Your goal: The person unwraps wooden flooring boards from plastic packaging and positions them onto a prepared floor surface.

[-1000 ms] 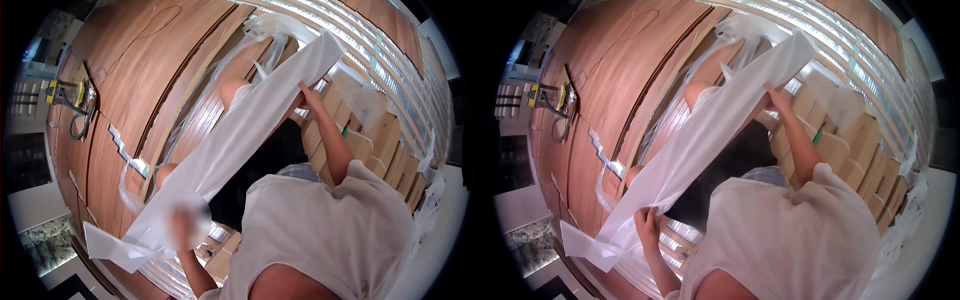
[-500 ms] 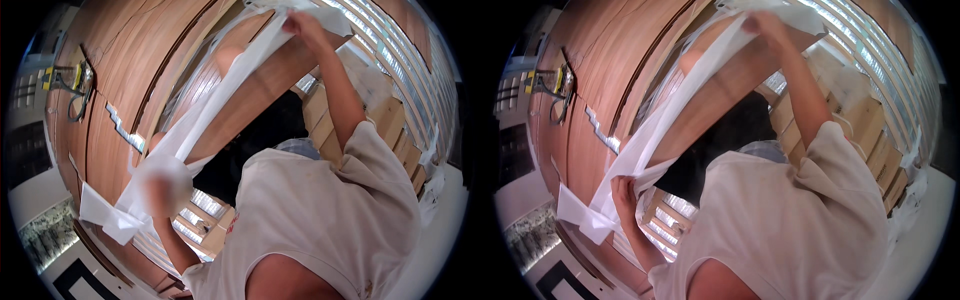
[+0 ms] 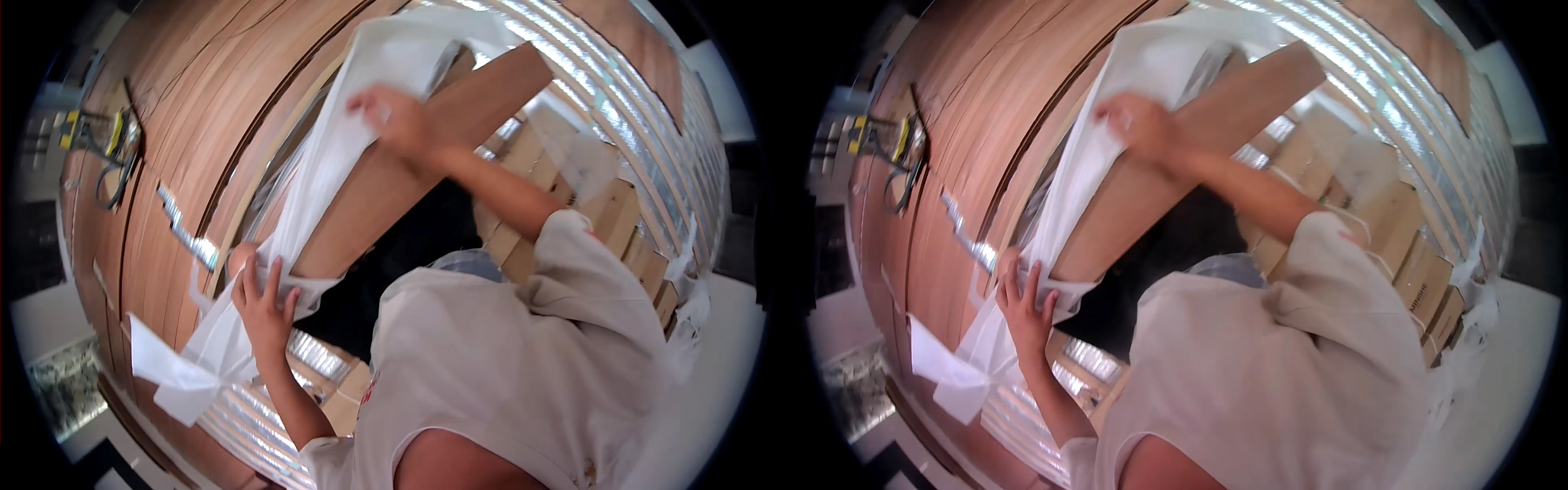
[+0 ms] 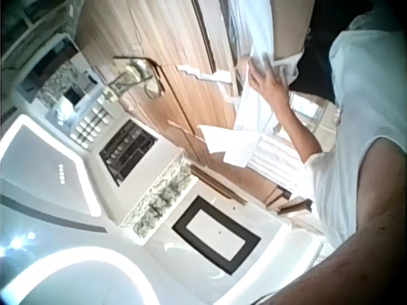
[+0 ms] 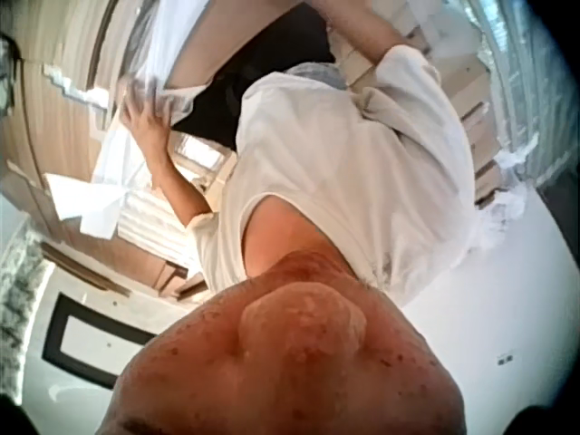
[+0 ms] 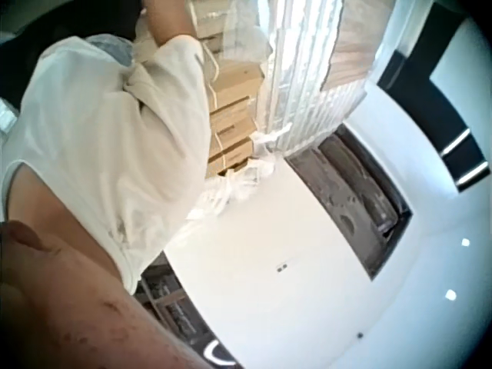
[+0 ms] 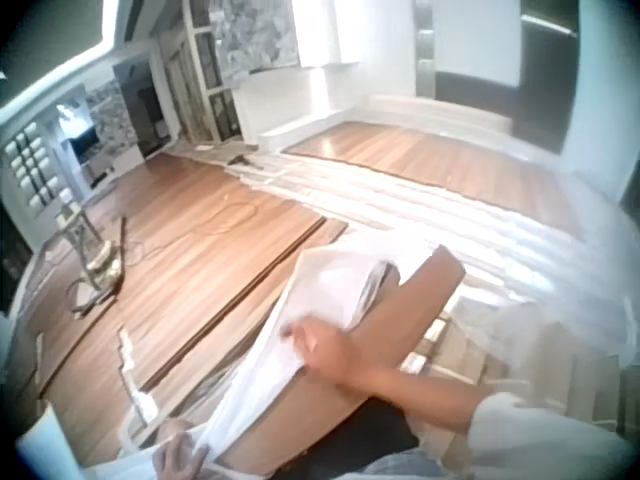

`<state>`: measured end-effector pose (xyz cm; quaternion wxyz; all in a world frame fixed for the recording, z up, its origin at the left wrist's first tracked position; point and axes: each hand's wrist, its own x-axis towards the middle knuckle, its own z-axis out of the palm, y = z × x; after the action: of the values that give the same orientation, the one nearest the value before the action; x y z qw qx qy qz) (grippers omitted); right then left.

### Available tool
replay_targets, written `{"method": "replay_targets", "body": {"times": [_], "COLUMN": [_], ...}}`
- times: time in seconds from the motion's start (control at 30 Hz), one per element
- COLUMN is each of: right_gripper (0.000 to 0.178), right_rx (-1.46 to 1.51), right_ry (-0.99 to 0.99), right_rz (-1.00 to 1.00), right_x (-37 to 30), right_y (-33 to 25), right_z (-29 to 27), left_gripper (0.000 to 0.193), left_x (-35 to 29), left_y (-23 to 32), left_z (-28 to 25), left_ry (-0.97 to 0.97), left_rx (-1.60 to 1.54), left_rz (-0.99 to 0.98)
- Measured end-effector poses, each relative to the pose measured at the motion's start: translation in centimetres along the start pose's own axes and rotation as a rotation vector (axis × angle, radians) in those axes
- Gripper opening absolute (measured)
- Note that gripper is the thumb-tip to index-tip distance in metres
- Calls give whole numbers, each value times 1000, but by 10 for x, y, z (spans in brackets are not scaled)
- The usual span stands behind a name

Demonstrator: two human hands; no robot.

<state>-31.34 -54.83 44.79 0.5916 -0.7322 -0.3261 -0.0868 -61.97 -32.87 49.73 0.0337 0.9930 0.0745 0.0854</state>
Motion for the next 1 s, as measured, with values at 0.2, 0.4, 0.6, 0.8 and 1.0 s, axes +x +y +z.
{"method": "replay_targets", "body": {"times": [0.2,0.4,0.6,0.8,1.0], "right_gripper": [5,21,57,43,41], "right_rx": [-271,-397,-441,-383,-420], "right_ry": [-235,-443,-1016,-902,-702], "right_rz": [-454,-358,-138,54,-285], "right_x": [-49,-31,4,-1,-39], "right_y": [8,12,-7,-35,-67], "right_z": [6,24,62,54,26], "left_gripper": [29,18,20,16,11], "left_x": [38,51,32,46,8], "left_y": [-2,-18,-49,-42,-29], "left_z": [13,37,60,36,5], "left_ry": [91,272,392,502,497], "left_rx": [-145,-235,-235,-160,-157], "left_rz": [12,-44,-96,63,-129]}}
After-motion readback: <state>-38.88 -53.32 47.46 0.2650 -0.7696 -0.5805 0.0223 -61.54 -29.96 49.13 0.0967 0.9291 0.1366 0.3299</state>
